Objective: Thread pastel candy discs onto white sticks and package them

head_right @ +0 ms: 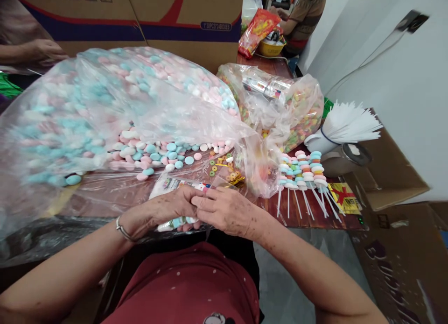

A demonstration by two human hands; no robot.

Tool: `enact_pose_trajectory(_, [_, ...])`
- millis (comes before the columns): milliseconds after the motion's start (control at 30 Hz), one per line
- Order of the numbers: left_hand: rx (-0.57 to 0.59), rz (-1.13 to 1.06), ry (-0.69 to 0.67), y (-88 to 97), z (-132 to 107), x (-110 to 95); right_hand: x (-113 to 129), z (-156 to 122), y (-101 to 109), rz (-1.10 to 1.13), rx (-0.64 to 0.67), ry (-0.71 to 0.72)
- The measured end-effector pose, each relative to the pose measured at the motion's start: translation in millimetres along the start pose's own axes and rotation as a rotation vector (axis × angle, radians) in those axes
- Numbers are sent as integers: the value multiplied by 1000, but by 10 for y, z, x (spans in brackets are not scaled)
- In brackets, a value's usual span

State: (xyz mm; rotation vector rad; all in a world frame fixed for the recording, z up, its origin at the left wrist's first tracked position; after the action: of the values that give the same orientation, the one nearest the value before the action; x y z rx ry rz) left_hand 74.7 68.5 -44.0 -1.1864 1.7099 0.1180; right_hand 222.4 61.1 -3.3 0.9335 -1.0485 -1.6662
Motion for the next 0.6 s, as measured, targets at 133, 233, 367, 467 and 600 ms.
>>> enact_pose_trajectory(133, [29,74,18,-25,-50,-27,105,11,83,-50,22,-26])
enact_pose_trajectory(233, [-154,322,-220,-58,-57,-104,182,27,36,-207,-6,-176])
enact_pose_trajectory(367, [-678,744,-743,-175,-137,-218,76,49,-98,-166,-179,-663])
enact_pose_trajectory(467, [-821,857,-1021,-304,-223,-195,-75,72,-168,287,-419,-1006])
enact_pose_trajectory(600, [-632,692,-993,-326,-344,-88,-20,212,-131,845,-620,-1175])
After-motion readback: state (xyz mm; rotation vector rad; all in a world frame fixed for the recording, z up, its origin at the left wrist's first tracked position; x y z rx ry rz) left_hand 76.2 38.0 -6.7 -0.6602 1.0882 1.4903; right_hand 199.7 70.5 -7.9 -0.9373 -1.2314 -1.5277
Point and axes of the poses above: each hand's wrist, its own z-axis towards the middle knuckle, its own y-axis out of the back of the hand, x = y × z, the point moved 3 cm from there along z, towards the middle knuckle, and after that the axes turned 9 degrees about -z, right-handed, at the moved point
